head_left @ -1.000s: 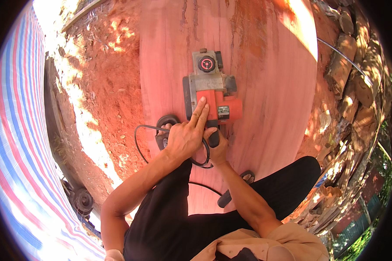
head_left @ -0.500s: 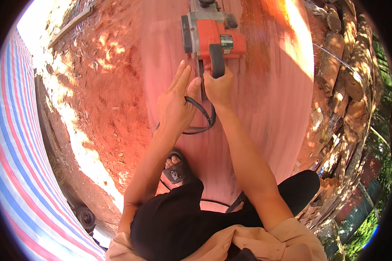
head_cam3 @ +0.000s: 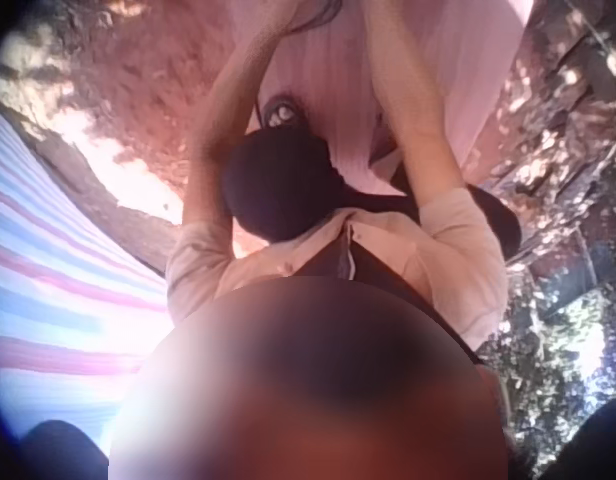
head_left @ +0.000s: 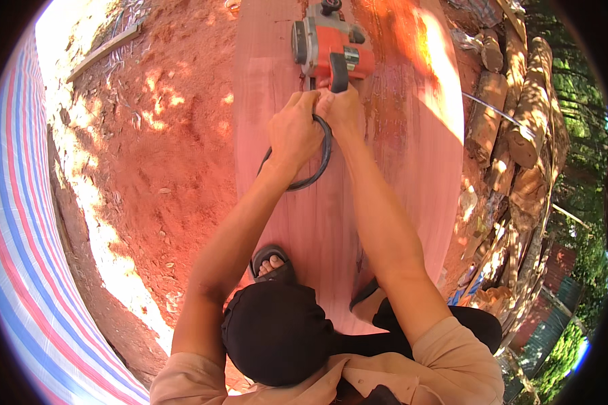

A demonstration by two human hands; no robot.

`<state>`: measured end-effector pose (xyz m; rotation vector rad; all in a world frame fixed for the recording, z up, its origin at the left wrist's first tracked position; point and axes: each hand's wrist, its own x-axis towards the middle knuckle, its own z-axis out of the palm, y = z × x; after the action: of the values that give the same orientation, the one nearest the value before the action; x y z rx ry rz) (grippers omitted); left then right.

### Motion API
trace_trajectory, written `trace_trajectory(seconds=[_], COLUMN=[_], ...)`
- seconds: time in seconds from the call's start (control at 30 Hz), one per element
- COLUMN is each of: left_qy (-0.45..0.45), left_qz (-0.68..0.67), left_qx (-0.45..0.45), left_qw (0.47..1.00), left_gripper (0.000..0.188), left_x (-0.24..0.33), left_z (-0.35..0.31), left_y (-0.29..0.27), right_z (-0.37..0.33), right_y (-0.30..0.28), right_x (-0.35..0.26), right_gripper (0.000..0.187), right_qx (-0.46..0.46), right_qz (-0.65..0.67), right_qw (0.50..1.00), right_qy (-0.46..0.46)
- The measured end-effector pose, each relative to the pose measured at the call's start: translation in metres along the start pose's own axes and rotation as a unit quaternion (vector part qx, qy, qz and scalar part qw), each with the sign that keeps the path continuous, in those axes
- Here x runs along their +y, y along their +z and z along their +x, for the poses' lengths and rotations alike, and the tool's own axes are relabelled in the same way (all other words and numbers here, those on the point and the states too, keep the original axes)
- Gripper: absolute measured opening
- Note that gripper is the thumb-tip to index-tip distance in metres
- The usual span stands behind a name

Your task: The person uses an electric sander to smooth a large pink-painted wooden board. They move the sander back and forth across the surface, occasionally adjusting the power cord with their left hand. The board remains stationary on the ground throughout the clip.

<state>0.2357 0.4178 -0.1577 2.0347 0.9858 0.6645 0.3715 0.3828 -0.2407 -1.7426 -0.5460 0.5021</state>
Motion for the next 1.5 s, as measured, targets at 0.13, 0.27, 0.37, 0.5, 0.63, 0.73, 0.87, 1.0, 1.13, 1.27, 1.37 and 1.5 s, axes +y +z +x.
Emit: trace_trajectory(seconds=[0.13,0.27,0.37,0.5,0.63,0.73,0.87,1.0,1.13,1.27,1.37,1.5], left_qy=[-0.02,-0.067,-0.077,-0.1,-0.086,-0.033,-0.089,-0.113,-0.126,-0.096,-0.155,-0.205], left_qz=[0.08,0.104,0.115,0.124,0.154,0.227,0.234,0.24,0.227,0.137,0.125,0.032], left_qx=[-0.098,-0.209,-0.226,-0.217,-0.149,-0.079,-0.097,-0.115,-0.16,-0.204,-0.252,-0.295], left_qw=[0.992,0.97,0.964,0.963,0.973,0.97,0.963,0.957,0.952,0.965,0.947,0.933], left_gripper=[0.056,0.062,0.061,0.057,0.056,0.057,0.062,0.068,0.069,0.071,0.074,0.07], left_x=[0.012,0.03,0.031,0.029,0.018,0.003,0.004,0.01,0.004,-0.004,-0.007,0.001], left_z=[-0.074,-0.169,-0.197,-0.174,-0.092,-0.001,0.092,0.094,0.056,0.027,-0.007,-0.076], left_y=[0.009,-0.009,-0.02,-0.015,0.002,0.012,0.015,0.013,-0.007,-0.072,-0.102,-0.096], right_z=[-0.144,-0.267,-0.293,-0.259,-0.17,-0.078,0.019,0.016,-0.031,-0.091,-0.142,-0.185], right_y=[-0.034,-0.064,-0.065,-0.044,-0.006,0.025,0.045,0.042,0.048,0.02,0.0,-0.007], right_x=[0.027,0.034,0.028,0.023,0.028,0.023,0.01,0.004,-0.001,-0.007,-0.013,-0.025], right_gripper=[0.02,0.022,0.023,0.025,0.027,0.028,0.03,0.03,0.033,0.04,0.04,0.039], right_qx=[-0.033,-0.06,-0.07,-0.067,-0.063,-0.068,-0.077,-0.059,0.019,-0.032,-0.025,-0.04], right_qz=[0.021,-0.006,-0.011,-0.022,-0.043,-0.056,-0.04,0.022,-0.009,-0.044,-0.059,-0.019], right_qw=[0.997,0.993,0.992,0.995,0.997,0.995,0.985,0.988,0.994,0.998,0.996,0.995], right_qy=[0.062,0.104,0.107,0.076,0.008,-0.056,-0.147,-0.14,-0.111,0.028,0.06,0.093])
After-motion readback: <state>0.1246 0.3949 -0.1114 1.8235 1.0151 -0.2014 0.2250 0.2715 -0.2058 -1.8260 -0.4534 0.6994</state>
